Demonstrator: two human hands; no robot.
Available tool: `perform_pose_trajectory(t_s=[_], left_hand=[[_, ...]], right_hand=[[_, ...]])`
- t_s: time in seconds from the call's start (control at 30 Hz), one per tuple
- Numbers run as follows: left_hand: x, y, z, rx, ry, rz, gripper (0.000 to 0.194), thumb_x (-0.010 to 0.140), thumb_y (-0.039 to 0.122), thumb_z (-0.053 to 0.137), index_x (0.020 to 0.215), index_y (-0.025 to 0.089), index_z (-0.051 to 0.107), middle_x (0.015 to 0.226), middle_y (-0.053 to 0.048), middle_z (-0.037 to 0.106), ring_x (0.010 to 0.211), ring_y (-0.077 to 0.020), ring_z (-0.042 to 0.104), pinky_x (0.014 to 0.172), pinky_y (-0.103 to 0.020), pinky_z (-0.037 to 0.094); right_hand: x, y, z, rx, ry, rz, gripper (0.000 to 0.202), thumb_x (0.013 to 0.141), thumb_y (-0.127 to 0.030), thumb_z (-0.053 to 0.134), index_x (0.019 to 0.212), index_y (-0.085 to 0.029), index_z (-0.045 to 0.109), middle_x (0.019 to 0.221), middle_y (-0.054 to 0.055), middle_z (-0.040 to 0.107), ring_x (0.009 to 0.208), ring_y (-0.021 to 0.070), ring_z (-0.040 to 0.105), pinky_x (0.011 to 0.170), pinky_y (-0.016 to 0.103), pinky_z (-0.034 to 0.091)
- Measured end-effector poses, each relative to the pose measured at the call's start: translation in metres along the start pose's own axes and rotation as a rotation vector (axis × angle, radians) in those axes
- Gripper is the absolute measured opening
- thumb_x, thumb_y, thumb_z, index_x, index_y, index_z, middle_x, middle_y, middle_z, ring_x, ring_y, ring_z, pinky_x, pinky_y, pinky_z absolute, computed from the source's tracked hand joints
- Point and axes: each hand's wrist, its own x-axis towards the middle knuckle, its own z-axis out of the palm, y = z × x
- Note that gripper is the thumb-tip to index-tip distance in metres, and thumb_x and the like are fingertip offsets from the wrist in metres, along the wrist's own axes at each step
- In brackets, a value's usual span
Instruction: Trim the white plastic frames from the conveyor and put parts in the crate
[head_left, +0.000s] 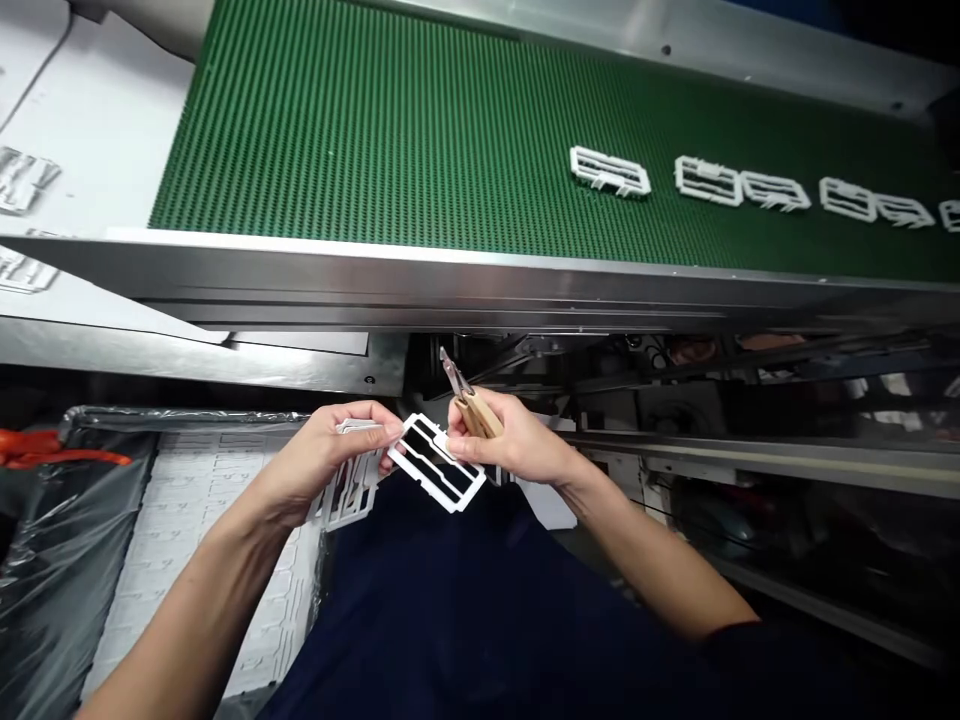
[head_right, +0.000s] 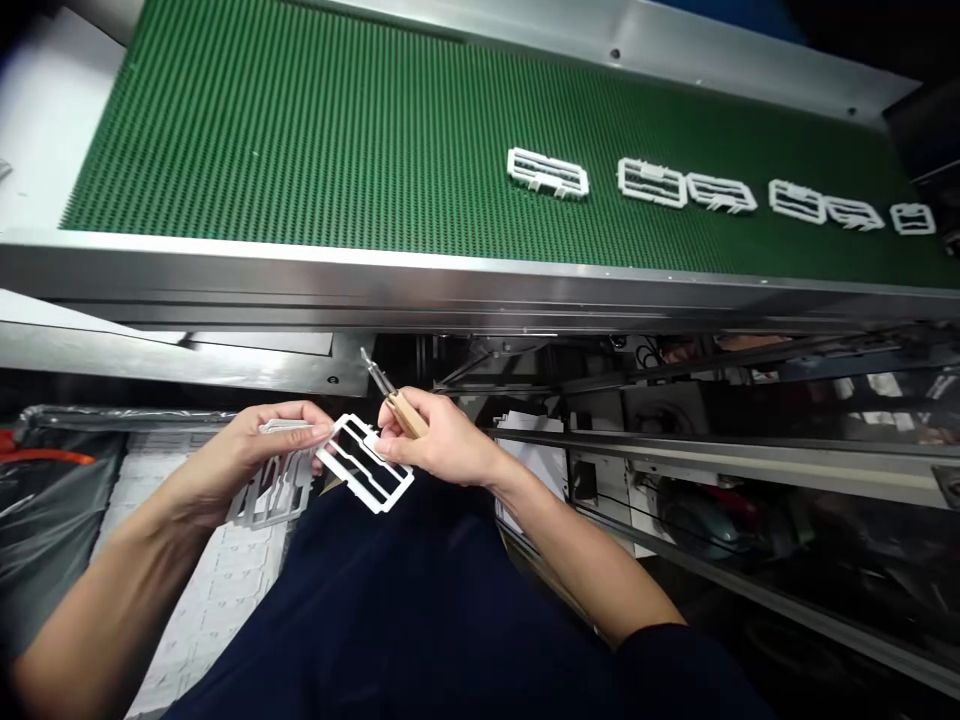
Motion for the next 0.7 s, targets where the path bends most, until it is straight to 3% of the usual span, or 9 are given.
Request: perform_pose_trajectory(t_s=[0.23,0.47,0.7], left_hand=[[0.001,-0.006,-0.002,0.096,-0.050,-0.050,0.021,0.076,0.036,0.065,0.068,0.017,0.060,0.060,-0.003,0.058,0.058,-0.0160,0.052,0.057,-0.024,0.041],[0.002,-0.010,-0.005,0.274,-0.019,0.100,0.019,0.079,0.036,0.062,0.070,0.019,0.061,0.066,-0.002,0.057,0.064,-0.0149,0.050,0.062,-0.022,0.041],[-0.003,-0.013,-0.010,0.317,-0.093,0.050,0.023,0.079,0.040,0.061,0.073,0.018,0.064,0.066,-0.004,0.057,0.064,-0.0175,0.050,0.063,-0.027,0.041]], right_hand=[[0.000,0.026,-0.003,0.206,-0.020,0.090,0.036,0.067,-0.030,0.076,0.084,-0.015,0.050,0.075,-0.003,0.052,0.064,0.0111,0.058,0.062,0.024,0.048],[0.000,0.040,-0.003,0.220,-0.057,0.074,0.036,0.066,-0.030,0.076,0.085,-0.016,0.050,0.074,-0.003,0.053,0.064,0.0107,0.055,0.063,0.025,0.047],[-0.002,0.049,0.002,0.190,-0.045,0.052,0.029,0.071,-0.027,0.071,0.086,-0.016,0.048,0.075,-0.002,0.052,0.065,0.0113,0.056,0.062,0.024,0.045]])
